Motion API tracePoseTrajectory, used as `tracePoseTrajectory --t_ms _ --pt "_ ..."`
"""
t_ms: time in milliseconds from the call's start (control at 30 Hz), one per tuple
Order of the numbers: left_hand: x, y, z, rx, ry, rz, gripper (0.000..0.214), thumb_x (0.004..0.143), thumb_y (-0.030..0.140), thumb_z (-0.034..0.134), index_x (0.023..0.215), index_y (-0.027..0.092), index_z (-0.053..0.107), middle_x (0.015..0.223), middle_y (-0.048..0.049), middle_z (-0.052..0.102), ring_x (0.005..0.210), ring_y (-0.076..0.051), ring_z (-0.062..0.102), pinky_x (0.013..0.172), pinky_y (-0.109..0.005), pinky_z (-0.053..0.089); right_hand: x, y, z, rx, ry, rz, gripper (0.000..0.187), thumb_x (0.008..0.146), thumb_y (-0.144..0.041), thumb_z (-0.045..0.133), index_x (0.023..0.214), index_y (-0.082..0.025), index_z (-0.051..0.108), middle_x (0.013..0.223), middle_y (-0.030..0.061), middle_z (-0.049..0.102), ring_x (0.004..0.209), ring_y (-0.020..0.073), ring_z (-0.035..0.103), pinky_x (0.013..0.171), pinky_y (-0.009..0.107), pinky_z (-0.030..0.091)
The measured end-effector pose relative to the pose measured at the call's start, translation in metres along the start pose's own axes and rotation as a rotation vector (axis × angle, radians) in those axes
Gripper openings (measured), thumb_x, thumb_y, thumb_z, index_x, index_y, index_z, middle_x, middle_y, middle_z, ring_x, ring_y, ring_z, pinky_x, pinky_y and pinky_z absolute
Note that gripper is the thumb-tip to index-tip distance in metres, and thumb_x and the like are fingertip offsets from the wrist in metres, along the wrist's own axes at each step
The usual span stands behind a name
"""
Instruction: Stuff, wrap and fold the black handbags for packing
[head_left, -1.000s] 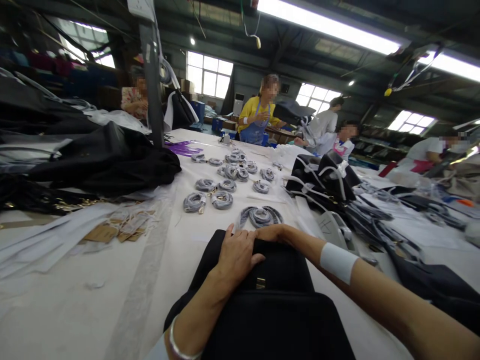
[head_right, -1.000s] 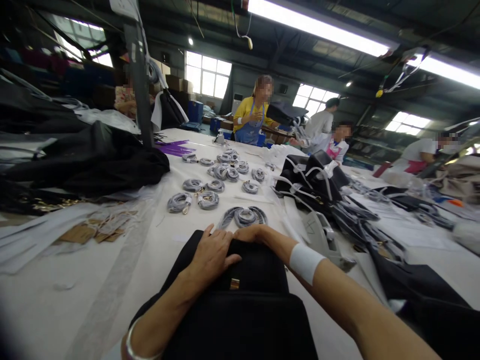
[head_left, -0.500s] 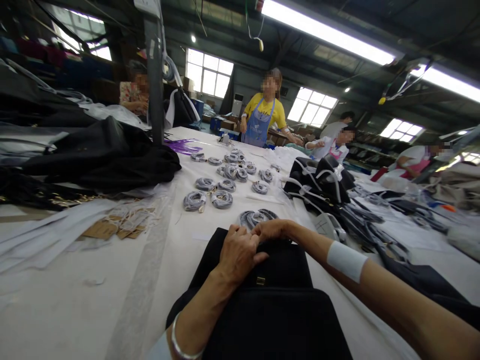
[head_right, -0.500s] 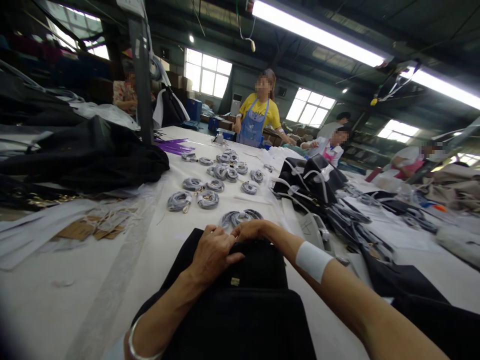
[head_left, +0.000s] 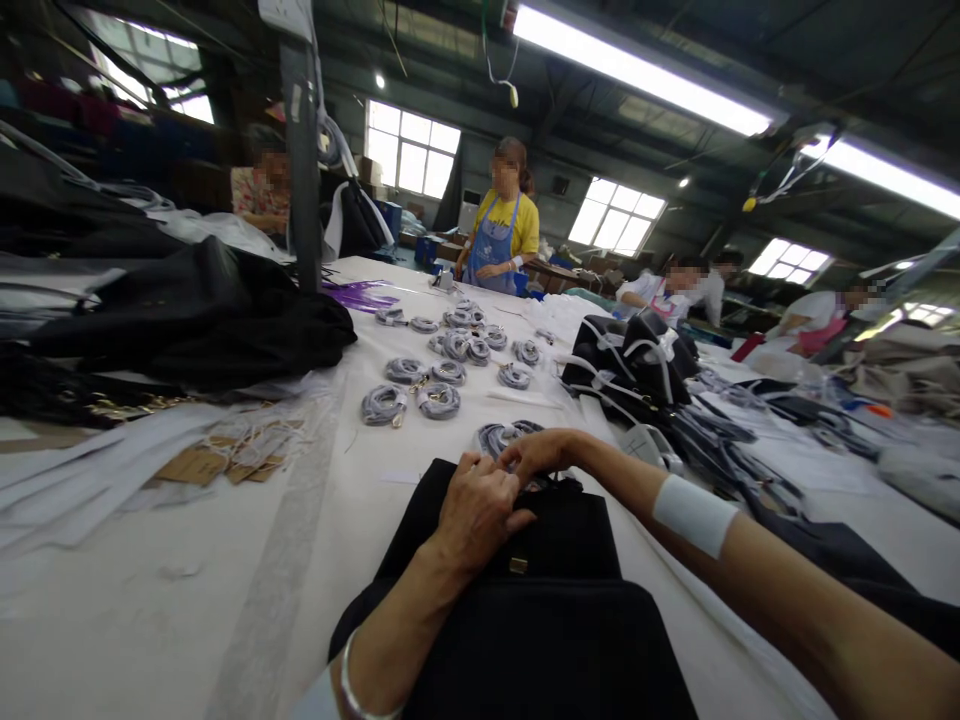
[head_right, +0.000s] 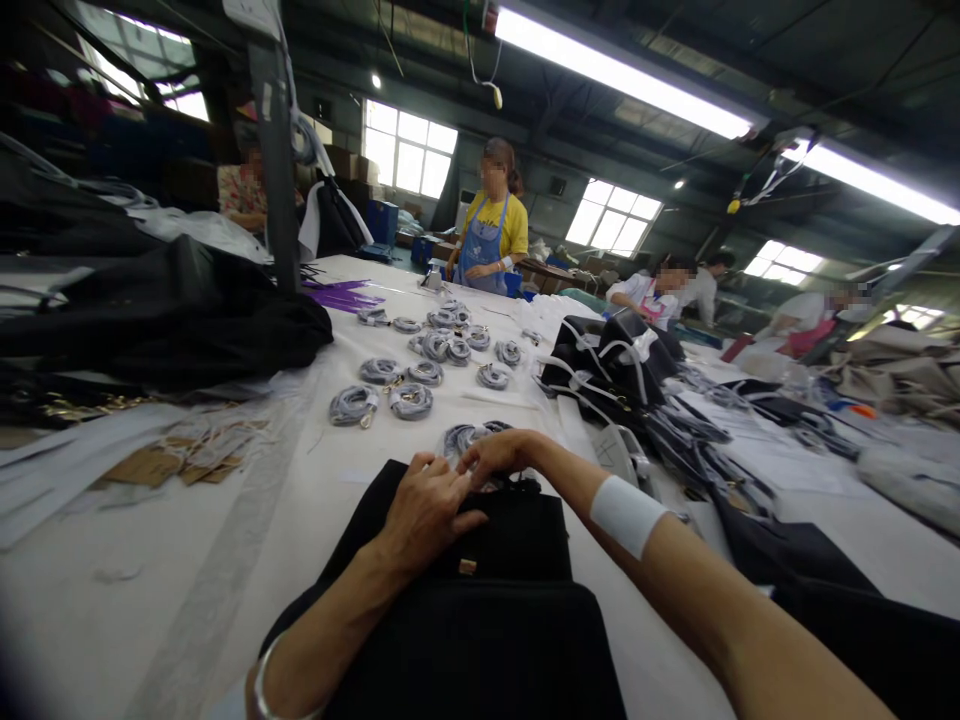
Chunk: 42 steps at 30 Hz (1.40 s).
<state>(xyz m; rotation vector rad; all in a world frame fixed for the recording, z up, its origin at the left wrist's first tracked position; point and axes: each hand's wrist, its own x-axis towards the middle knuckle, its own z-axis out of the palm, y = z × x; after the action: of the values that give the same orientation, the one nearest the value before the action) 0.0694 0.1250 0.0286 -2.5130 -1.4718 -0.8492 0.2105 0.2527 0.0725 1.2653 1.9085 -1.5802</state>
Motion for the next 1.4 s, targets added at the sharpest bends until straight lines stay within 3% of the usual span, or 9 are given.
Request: tracePoseTrajectory --t_ms 233,400,567,733,967,1100,1233,1400 --pt "0.001 0.002 0.009 -0.045 -0.142 0.122 0.040 0.095 0.050 0.043 0.089 0.019 0.068 0.094 -0.0062 0.069 0.097 -0.024 0.058 0.086 -0.039 0.038 0.040 0.003 -0.004 0.034 0.076 0.101 0.009 0.068 -0.015 0.069 0.075 -0.015 0.063 0.052 -0.0057 0.055 0.045 0.0088 0.048 0.045 0.019 0.039" --pt "-0.003 0.002 0.022 -0.033 -0.239 0.079 0.030 0.095 0.040 0.046 0.097 0.019 0.068 0.101 -0.0066 0.068 0.099 -0.025 0.057 0.085 -0.041 0.039 0.054 -0.002 -0.018 0.107 0.101 0.195 0.010 0.071 -0.019 0.071 0.076 -0.013 0.064 0.055 0.0000 0.061 0.043 0.0117 0.050 0.044 0.023 0.041" --pt "-0.005 -0.003 0.028 -0.036 -0.295 0.068 0.027 0.093 0.038 0.050 0.107 0.020 0.064 0.109 -0.0070 0.066 0.104 -0.026 0.055 0.084 -0.040 0.039 0.042 0.007 -0.019 0.369 0.139 0.127 0.023 0.086 -0.038 0.061 0.093 -0.016 0.061 0.083 0.0055 0.070 0.056 0.0151 0.061 0.054 0.028 0.051" --pt "-0.003 -0.004 0.022 -0.027 -0.327 0.060 0.026 0.093 0.037 0.050 0.106 0.020 0.065 0.109 -0.0063 0.066 0.099 -0.026 0.057 0.082 -0.040 0.040 0.016 0.026 -0.012 0.628 0.228 0.005 0.030 0.092 -0.050 0.050 0.098 -0.020 0.052 0.093 0.0047 0.068 0.077 0.0183 0.069 0.070 0.033 0.053" --pt "-0.003 -0.007 0.020 -0.056 -0.333 0.013 0.025 0.092 0.037 0.051 0.106 0.024 0.068 0.105 -0.0049 0.068 0.098 -0.025 0.058 0.083 -0.039 0.041 0.028 0.023 0.011 0.654 0.387 -0.040 0.018 0.085 -0.034 0.065 0.085 -0.018 0.057 0.081 0.0000 0.063 0.060 0.0112 0.058 0.059 0.023 0.048" --pt "-0.004 -0.009 0.020 -0.044 -0.334 0.014 0.025 0.092 0.035 0.051 0.110 0.026 0.067 0.105 -0.0061 0.067 0.096 -0.025 0.058 0.083 -0.040 0.041 0.029 0.012 0.010 0.598 0.400 -0.050 0.023 0.080 -0.036 0.072 0.088 -0.017 0.063 0.084 0.0010 0.064 0.053 0.0088 0.051 0.051 0.021 0.044" --pt "-0.004 -0.005 0.012 -0.051 -0.350 0.060 0.024 0.091 0.037 0.053 0.111 0.032 0.067 0.105 -0.0049 0.063 0.097 -0.025 0.056 0.083 -0.039 0.041 0.018 0.004 0.000 0.667 0.356 -0.069 0.030 0.092 -0.046 0.053 0.095 -0.017 0.059 0.098 0.0057 0.064 0.065 0.0138 0.063 0.062 0.031 0.054" --pt "-0.004 -0.004 0.003 -0.115 -0.348 0.034 0.028 0.094 0.041 0.045 0.101 0.028 0.070 0.097 -0.0045 0.065 0.092 -0.023 0.058 0.082 -0.038 0.041 0.016 0.005 -0.004 0.715 0.359 -0.071 0.011 0.091 -0.027 0.053 0.095 -0.017 0.056 0.102 0.0078 0.064 0.085 0.0183 0.069 0.077 0.036 0.056"
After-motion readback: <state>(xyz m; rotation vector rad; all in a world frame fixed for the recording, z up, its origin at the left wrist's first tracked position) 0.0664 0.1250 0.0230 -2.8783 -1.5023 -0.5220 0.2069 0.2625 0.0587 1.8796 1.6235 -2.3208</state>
